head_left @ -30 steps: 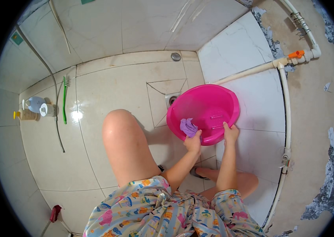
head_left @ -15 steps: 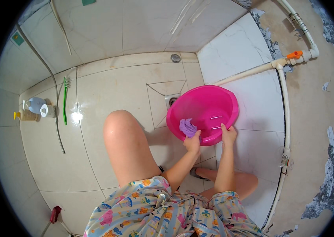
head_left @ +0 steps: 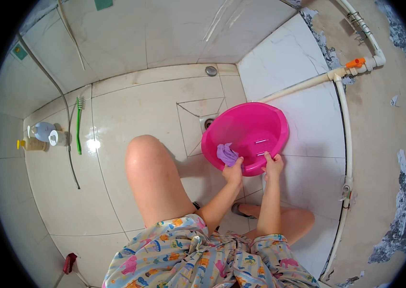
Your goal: The person fills a pink bucket with water from a tap, rinses and wrings a purple cloth by hand, then moves a pink stool and places bottles onto a purple stand.
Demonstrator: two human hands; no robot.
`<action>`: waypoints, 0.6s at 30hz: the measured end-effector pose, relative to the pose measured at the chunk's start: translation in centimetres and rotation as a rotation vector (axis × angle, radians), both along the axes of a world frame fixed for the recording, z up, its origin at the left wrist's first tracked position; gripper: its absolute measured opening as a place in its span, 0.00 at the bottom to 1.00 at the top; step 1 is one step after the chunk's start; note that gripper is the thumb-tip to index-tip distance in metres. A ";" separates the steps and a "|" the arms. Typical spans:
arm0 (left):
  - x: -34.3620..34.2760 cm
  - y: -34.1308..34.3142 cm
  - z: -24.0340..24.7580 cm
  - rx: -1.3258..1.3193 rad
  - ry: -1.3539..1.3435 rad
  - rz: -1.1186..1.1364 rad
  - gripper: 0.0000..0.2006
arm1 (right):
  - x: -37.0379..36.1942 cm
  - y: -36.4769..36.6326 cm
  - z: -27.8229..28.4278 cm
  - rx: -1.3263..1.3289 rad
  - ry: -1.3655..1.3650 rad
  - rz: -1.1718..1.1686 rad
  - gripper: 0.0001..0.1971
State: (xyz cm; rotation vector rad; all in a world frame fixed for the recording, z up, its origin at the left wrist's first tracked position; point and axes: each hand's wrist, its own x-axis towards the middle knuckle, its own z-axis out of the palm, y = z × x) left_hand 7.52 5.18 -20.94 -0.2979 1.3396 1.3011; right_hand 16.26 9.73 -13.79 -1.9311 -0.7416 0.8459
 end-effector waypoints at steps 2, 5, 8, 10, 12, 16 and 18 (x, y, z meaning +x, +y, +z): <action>-0.2 0.1 -0.2 -0.011 0.016 -0.012 0.15 | -0.3 0.0 0.3 -0.023 0.013 0.001 0.09; -0.3 0.1 -0.3 -0.014 0.008 -0.005 0.14 | -0.5 0.1 0.6 -0.046 0.035 0.005 0.09; -0.4 0.1 -0.1 -0.013 -0.015 0.017 0.14 | -0.7 0.2 0.6 -0.049 0.047 0.011 0.09; -0.4 0.1 0.2 -0.020 -0.024 0.023 0.15 | -0.5 0.2 0.6 -0.053 0.046 0.013 0.08; -0.6 0.1 0.1 -0.030 -0.028 0.035 0.15 | -0.8 0.3 0.5 -0.044 0.077 0.022 0.08; -0.8 0.1 0.0 -0.019 -0.037 0.053 0.16 | -1.5 0.2 0.9 -0.040 0.099 -0.007 0.07; -0.8 0.1 0.0 -0.002 -0.050 0.070 0.16 | -1.3 0.0 0.8 -0.051 0.086 0.005 0.07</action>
